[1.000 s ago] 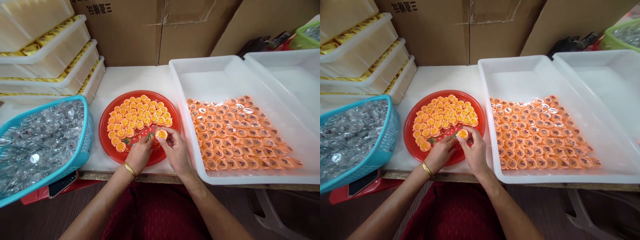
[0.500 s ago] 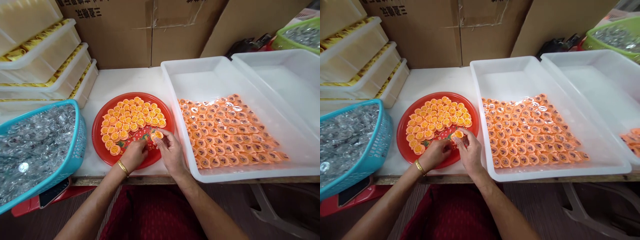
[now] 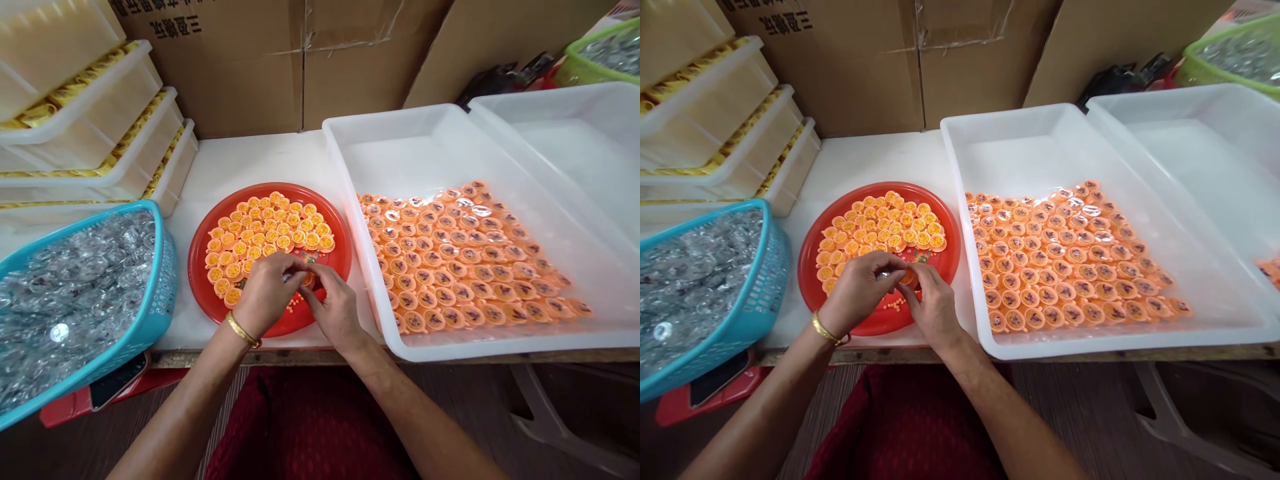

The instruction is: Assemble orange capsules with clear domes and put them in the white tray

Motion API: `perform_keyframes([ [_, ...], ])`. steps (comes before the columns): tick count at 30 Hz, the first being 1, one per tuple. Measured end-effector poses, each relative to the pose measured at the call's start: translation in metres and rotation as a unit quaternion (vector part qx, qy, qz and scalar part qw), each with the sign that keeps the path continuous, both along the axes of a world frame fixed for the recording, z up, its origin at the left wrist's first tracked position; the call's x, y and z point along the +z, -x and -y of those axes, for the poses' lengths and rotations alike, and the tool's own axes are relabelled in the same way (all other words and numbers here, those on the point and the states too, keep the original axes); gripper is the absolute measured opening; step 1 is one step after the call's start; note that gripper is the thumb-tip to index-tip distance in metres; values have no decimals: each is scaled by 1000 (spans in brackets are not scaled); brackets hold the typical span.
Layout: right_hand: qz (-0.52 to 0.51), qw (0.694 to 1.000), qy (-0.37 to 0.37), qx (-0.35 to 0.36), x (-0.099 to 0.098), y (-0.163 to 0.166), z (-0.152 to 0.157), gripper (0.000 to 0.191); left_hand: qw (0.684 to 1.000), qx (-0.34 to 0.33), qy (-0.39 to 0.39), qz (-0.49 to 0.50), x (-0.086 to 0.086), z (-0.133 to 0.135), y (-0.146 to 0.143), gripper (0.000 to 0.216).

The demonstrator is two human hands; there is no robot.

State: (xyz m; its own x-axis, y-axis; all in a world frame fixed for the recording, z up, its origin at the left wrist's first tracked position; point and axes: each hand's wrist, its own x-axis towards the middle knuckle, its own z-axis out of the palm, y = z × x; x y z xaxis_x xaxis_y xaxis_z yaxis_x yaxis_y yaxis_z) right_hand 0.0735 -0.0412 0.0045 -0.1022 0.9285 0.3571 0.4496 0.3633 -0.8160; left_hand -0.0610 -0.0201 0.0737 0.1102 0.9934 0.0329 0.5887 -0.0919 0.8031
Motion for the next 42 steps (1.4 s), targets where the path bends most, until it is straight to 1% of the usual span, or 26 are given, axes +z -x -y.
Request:
perform_keyframes([
  [3,-20,1000,7,-9,1,0,0,27,992,61,47,95,-6,1,12,10],
  [6,-42,998,30,-22,2,0,0,27,964,128,100,210,-15,8,24,14],
  [9,-64,997,43,-26,1,0,1,28,927,143,163,306,-26,18,26,19],
  [11,-59,998,20,-15,-1,-1,1,29,912,139,186,337,-30,23,23,21],
  [14,-32,999,-37,18,-2,-1,1,32,912,140,176,344,-31,26,18,20],
  [16,-21,998,-59,29,-3,-1,0,33,913,133,166,349,-29,27,17,20],
  [20,-26,998,-57,19,-2,-2,0,33,906,118,158,374,-28,29,21,30],
  [23,-45,998,-44,17,-2,-2,1,37,907,138,131,375,-28,30,23,38],
  [25,-64,997,-28,15,-2,-1,1,40,910,150,113,371,-26,30,24,40],
  [27,-89,996,-5,17,-3,-1,1,40,915,149,101,362,-23,29,24,35],
  [29,-112,993,18,22,-3,-2,-1,36,921,135,88,354,-19,29,24,27],
  [31,-131,990,34,26,-3,-3,-3,30,928,107,79,349,-15,29,23,21],
  [32,-140,989,41,28,-2,-3,-3,28,931,93,76,345,-14,29,23,22],
  [34,-170,983,63,38,-2,-4,-4,27,934,76,70,341,-12,28,20,30],
  [37,-231,963,123,62,-2,-3,-3,31,930,79,69,353,-13,28,16,44],
  [40,-258,949,169,69,-1,-3,-2,33,931,83,68,349,-17,28,14,43],
  [42,-261,946,179,67,0,-3,-1,34,943,93,51,316,-19,30,12,39],
])
